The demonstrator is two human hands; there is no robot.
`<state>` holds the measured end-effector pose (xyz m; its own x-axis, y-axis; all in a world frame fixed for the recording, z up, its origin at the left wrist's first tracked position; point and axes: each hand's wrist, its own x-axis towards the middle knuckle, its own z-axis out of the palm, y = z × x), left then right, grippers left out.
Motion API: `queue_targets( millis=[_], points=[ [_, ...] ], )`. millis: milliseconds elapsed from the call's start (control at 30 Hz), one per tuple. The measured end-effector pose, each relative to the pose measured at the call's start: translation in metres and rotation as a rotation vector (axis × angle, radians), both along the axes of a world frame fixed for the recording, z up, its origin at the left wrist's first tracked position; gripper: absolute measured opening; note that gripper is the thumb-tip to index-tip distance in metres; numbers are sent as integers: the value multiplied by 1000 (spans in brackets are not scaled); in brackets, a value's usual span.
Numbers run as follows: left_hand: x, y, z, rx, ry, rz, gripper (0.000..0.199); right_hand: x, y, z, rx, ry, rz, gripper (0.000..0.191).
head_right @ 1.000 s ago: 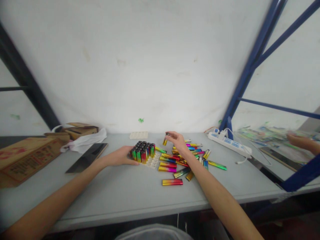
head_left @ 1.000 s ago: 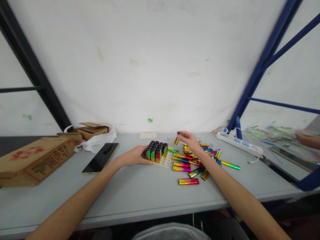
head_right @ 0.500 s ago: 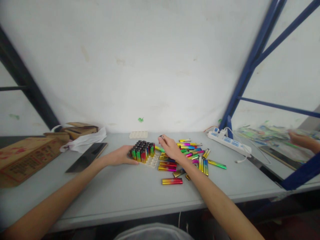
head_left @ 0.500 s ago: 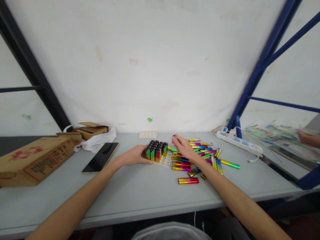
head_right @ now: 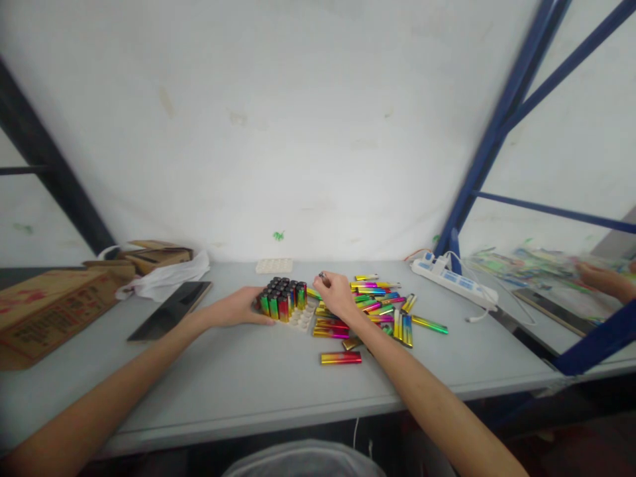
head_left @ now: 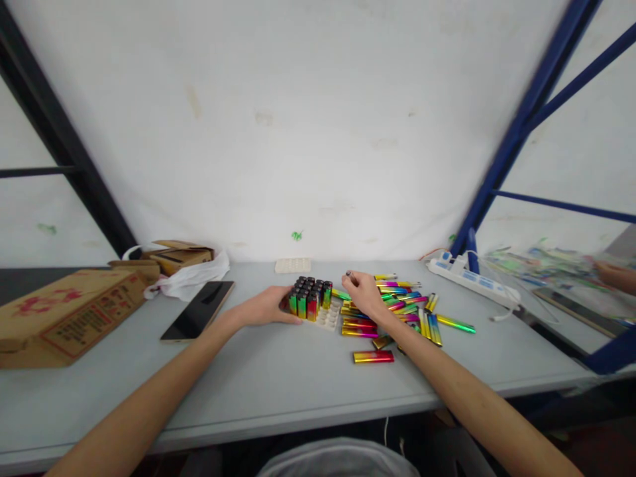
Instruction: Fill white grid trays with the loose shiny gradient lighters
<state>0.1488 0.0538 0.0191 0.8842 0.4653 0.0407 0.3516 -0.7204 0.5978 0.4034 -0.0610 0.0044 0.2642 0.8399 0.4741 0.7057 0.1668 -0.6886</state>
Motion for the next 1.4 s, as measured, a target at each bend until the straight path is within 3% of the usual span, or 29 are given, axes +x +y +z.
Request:
queue_targets(
  millis=[233, 467, 700, 967, 1133, 1400],
  points=[
    [-1, 0, 0, -3, 1, -20, 69, 0, -5, 6, 12, -51, 75, 46],
    [-2, 4, -5, 27, -4, -22, 70, -2, -14, 17, 103, -348, 204, 43],
    [-1, 7, -7, 5, -7, -10, 67, 1, -13, 12, -47, -350, 221, 53],
    [-1, 5, -6, 31, 13, 5, 65, -6, -15, 13, -119, -493, 277, 45],
    [-1, 6, -7, 38, 19, 4, 68, -14, -13, 11, -129, -599, 246, 42],
    [-3, 5, -5, 28, 8, -2, 67, -17, -14, 10, -145, -635, 175, 54]
  ],
)
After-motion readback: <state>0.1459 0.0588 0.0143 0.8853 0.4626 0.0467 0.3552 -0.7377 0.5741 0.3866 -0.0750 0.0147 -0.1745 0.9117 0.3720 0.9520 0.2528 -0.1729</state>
